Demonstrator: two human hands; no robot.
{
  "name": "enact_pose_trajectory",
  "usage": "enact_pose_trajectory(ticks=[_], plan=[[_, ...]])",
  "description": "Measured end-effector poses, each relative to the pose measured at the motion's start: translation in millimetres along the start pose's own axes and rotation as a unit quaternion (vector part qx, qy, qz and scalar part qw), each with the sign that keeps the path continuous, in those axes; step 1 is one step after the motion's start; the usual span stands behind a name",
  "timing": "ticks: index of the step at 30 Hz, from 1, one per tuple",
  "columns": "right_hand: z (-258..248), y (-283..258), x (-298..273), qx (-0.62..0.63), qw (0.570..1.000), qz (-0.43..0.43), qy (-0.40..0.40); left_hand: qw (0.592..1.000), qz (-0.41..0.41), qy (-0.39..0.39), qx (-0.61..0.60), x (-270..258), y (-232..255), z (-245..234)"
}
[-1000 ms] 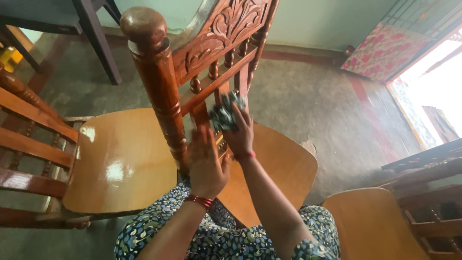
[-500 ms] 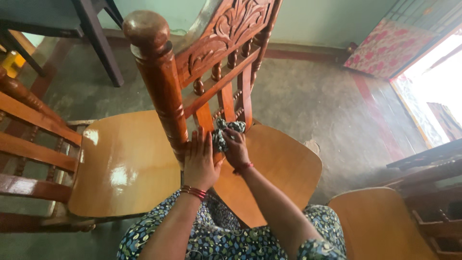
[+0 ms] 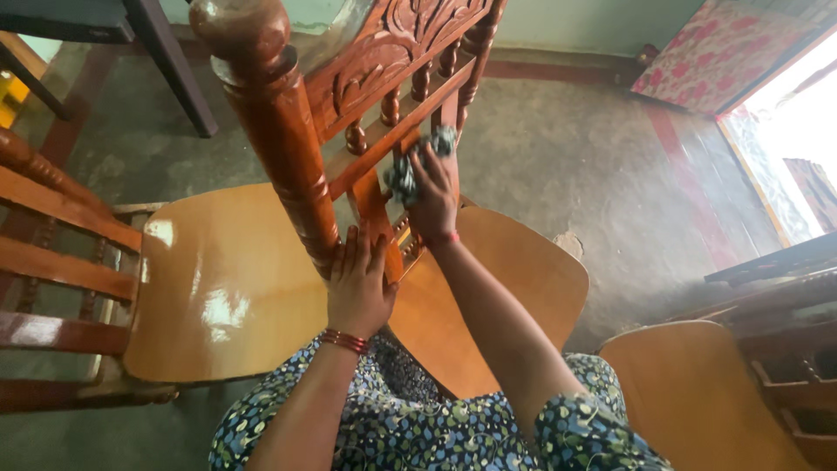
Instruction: The person sits on the floor and wipes a wooden chair with a cloth. They clean the backrest, legs, and seat of the chair, moving the chair slightly to access different areas. The person then moves to a second chair and repeats the cleaning process.
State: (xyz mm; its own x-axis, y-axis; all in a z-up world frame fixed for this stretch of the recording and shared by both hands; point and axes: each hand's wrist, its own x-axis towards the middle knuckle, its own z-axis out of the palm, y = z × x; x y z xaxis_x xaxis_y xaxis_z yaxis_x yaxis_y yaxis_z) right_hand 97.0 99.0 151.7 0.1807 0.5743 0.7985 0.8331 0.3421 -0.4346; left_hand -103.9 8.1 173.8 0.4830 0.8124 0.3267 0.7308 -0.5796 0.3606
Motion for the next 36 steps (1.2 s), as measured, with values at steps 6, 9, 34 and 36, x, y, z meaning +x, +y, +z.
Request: enact_pose_trajectory(ticks=[6, 9, 34, 36], plan=[[12, 44, -110, -0.030, 0.995, 0.079, -0.048, 0.999, 0.018, 0.017, 0.021, 0, 0, 3], [11, 59, -153, -0.024, 0.986, 0.139, -0.093, 0.999, 0.022, 0.023, 0.016, 1, 0, 4], [13, 80, -195, 0.034, 0.945, 0.293, -0.142, 1.000, 0.024, -0.001, 0.000, -1, -4, 6], [11, 99, -175, -0.037, 0.863, 0.455, -0.217, 1.000, 0.023, -0.005, 0.004, -3, -4, 4]])
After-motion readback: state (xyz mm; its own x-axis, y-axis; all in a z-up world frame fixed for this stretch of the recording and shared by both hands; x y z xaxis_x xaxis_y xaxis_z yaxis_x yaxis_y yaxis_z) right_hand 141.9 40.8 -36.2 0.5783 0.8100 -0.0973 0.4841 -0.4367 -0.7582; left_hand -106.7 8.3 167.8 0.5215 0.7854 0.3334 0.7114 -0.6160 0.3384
